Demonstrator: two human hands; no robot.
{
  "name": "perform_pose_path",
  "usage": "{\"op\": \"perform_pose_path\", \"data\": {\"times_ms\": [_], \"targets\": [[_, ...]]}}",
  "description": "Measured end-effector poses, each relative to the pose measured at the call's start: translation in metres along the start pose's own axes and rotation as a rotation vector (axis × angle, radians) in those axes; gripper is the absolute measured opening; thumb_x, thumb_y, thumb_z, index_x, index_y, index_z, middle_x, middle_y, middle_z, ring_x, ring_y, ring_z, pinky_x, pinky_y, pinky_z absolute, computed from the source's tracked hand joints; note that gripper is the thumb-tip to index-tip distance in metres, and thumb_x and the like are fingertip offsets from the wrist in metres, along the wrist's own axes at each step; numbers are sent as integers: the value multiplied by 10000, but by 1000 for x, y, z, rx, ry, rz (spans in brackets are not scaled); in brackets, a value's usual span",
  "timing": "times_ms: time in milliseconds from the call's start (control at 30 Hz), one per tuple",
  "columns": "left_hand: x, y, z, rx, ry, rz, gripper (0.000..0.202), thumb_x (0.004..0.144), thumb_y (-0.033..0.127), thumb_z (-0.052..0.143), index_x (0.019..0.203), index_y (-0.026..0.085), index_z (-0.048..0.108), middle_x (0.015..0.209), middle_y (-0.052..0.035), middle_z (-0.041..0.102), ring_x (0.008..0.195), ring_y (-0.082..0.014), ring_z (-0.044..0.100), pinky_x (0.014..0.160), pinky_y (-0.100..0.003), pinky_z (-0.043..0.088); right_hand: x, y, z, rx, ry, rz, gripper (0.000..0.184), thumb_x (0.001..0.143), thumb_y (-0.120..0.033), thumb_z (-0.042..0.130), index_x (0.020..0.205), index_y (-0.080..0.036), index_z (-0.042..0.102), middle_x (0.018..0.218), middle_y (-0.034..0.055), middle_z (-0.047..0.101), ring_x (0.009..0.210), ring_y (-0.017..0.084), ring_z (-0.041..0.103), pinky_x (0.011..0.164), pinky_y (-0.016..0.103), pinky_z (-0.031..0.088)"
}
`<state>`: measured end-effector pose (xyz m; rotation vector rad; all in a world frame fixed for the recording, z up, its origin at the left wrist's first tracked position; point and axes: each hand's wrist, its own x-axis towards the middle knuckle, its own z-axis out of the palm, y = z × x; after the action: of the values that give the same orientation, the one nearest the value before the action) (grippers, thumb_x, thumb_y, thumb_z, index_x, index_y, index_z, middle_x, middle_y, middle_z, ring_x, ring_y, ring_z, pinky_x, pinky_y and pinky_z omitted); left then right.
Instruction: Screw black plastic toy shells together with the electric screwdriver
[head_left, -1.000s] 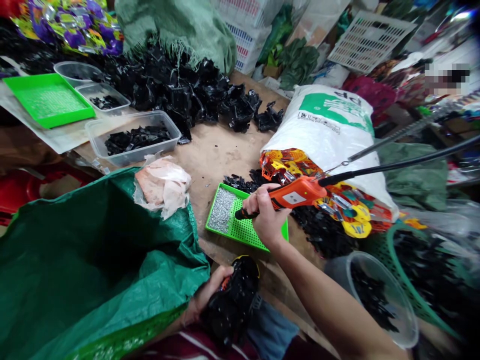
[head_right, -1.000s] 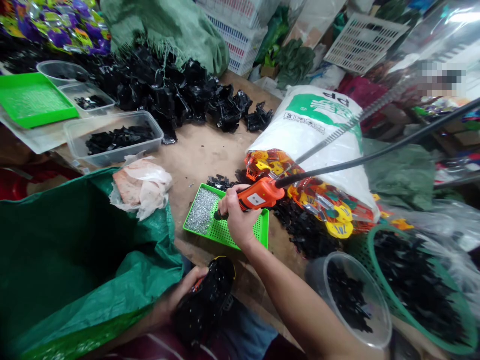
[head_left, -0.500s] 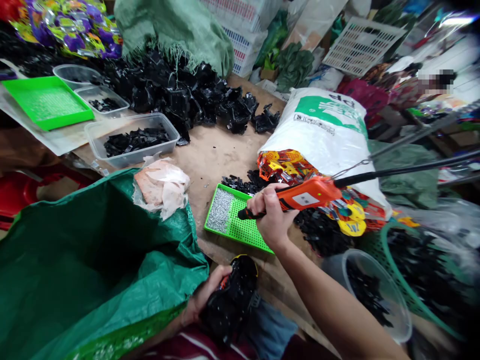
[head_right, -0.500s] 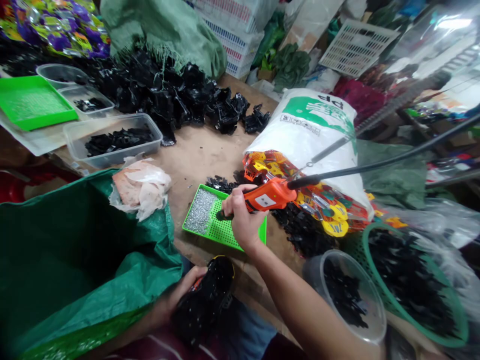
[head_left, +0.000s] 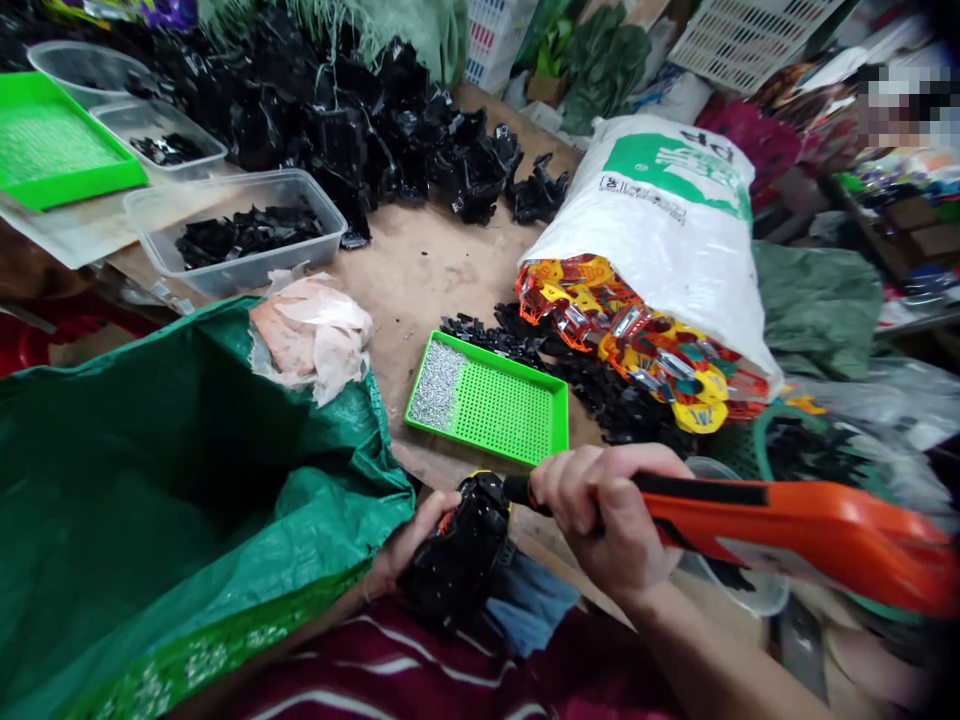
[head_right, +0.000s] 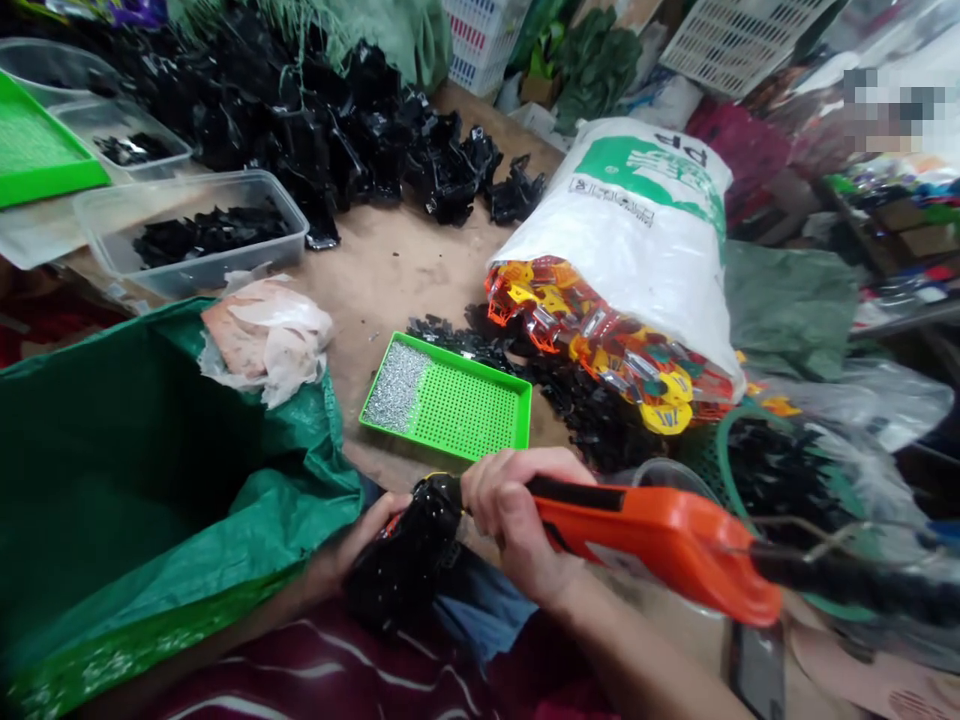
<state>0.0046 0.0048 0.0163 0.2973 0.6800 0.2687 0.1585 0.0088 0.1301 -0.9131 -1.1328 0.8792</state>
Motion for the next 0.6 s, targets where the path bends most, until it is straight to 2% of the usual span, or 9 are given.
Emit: {"op": "perform_pose_path", "data": {"times_ms": [233,433,600], "targets": [[5,0,0,-45,34,12,346,781,497,581,682,168,623,633,22,574,680,-137,476,761,-275,388,-22,14,1,40,0,54,146,946,-231,539,801,-220,549,500,-81,462,411,98,426,488,285,430],[7,-1,0,-56,44,10,321,778,465,568,641,176,595,587,33,519,659,-135,436,734,-281,380,-29,21,1,68,17,86,163,937,-219,548,775,-218,533,498,-76,466,418,103,432,490,290,425],[3,5,4,-47,63,17,297,786,445,581,660,178,617,590,31,543,724,-152,494,799,-283,404,-31,26,2,58,13,73,111,944,-204,531,836,-227,546,510,-83,462,425,101,424,493,286,424]]}}
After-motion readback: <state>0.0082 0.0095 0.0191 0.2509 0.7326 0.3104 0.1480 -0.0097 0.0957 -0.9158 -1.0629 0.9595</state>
